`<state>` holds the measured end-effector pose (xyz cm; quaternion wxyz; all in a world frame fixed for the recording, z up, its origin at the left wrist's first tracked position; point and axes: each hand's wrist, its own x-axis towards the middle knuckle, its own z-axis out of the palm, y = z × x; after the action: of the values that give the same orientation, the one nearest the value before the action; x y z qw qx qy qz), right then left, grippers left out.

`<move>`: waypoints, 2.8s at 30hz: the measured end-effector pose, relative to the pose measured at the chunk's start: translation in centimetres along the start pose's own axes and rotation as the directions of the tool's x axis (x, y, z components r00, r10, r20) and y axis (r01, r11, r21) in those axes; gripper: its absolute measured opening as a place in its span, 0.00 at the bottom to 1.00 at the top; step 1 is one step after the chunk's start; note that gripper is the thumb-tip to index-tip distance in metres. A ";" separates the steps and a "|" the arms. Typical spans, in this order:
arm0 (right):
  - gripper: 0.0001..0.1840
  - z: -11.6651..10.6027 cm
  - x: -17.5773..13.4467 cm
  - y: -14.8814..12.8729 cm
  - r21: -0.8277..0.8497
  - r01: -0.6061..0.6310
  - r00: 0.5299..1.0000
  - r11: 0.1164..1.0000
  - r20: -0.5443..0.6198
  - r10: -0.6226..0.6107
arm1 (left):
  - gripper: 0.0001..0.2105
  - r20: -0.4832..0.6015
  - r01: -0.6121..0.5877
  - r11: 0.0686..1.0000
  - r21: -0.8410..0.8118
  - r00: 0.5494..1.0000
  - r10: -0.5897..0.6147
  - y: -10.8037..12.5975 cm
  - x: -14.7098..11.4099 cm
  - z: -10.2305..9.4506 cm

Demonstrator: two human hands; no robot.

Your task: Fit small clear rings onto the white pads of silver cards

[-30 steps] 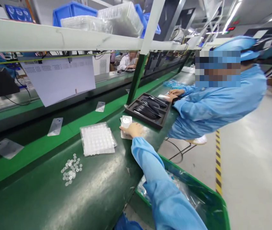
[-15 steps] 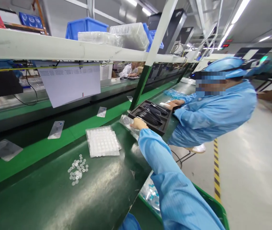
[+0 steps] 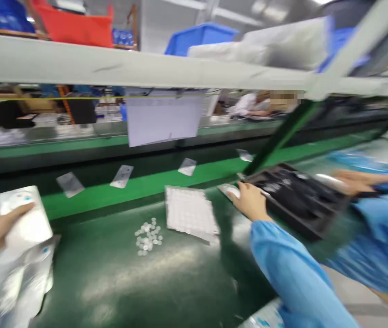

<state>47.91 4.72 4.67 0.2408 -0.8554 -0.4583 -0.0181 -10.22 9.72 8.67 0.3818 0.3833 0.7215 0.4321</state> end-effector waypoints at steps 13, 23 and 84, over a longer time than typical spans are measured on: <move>0.30 8.9 -27.8 -17.8 0.788 -0.239 0.365 0.568 0.615 -0.699 | 0.19 0.628 0.432 0.727 -0.534 0.778 -0.001 -10.7 -12.3 9.0; 0.15 7.1 -27.2 -16.9 0.792 0.196 0.715 0.578 0.289 -0.637 | 0.16 0.626 0.308 0.869 -0.388 0.780 0.002 -11.9 -12.3 8.8; 0.07 9.3 -28.3 -16.5 0.673 0.594 0.682 0.440 -0.131 -0.720 | 0.17 0.662 -0.077 0.965 -0.252 0.713 0.230 -13.3 -13.1 8.2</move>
<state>16.67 -5.58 -4.16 0.4624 -0.4590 -0.7474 0.1303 -0.51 -3.55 -3.43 0.6213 0.5329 0.4457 0.3623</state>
